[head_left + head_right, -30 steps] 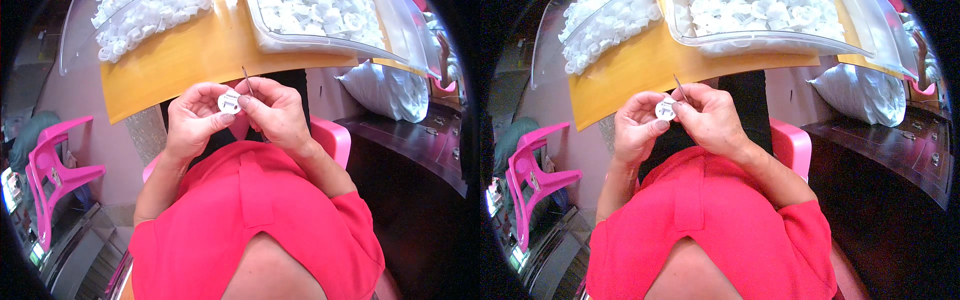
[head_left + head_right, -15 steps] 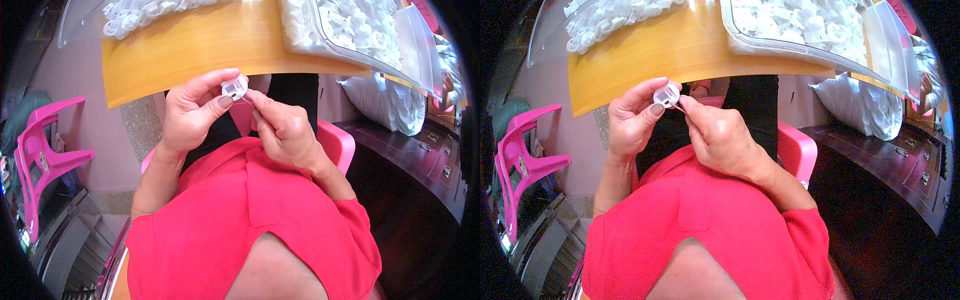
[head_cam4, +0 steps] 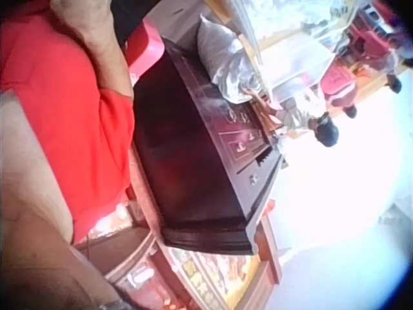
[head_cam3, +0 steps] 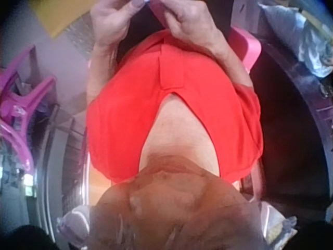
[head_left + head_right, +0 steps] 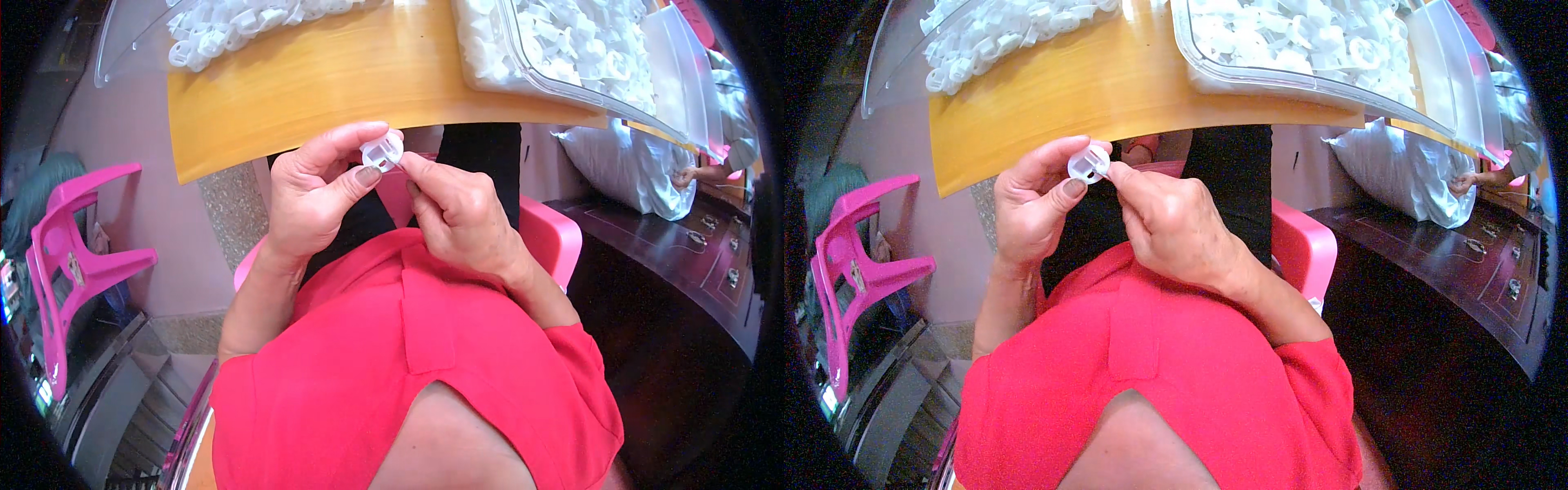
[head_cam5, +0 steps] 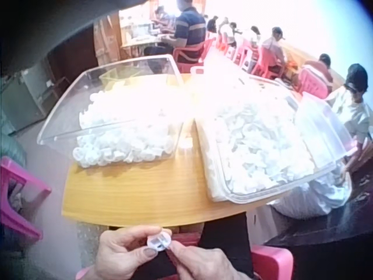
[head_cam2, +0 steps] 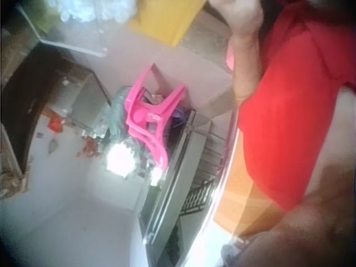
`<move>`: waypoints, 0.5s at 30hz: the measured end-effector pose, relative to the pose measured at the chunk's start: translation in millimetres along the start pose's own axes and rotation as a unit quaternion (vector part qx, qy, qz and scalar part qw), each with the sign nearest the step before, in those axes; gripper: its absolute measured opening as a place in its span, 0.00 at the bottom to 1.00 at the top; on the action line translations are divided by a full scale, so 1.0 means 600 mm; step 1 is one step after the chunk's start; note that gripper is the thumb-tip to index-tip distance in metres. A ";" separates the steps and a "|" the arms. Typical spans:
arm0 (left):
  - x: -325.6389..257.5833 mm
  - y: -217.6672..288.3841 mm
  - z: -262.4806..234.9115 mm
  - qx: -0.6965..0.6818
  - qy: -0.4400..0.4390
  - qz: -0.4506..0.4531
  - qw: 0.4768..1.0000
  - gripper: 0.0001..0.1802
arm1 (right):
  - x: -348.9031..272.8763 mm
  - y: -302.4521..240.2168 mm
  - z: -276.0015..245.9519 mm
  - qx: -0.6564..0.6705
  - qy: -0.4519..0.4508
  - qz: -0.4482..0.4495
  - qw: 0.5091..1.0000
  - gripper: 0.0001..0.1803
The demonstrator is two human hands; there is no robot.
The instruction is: Inserting small metal pins into plastic housings using a metal tool.
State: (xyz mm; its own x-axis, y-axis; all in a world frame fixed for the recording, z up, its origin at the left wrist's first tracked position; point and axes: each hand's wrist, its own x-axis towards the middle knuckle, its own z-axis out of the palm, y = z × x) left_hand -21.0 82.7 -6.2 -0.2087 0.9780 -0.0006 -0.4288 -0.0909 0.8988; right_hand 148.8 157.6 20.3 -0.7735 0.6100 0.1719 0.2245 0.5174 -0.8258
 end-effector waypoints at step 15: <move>0.002 -0.001 -0.003 -0.007 -0.013 -0.015 1.000 0.19 | 0.002 0.002 -0.005 0.059 -0.010 0.034 0.998 0.19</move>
State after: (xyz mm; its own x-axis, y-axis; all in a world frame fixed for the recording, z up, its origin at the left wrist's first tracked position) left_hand -22.8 83.7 -7.8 -0.1720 0.9850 -0.0164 -0.4462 -0.0631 0.8927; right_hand 150.2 160.8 21.3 -0.7708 0.6287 0.1032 0.2065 0.3999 -0.8930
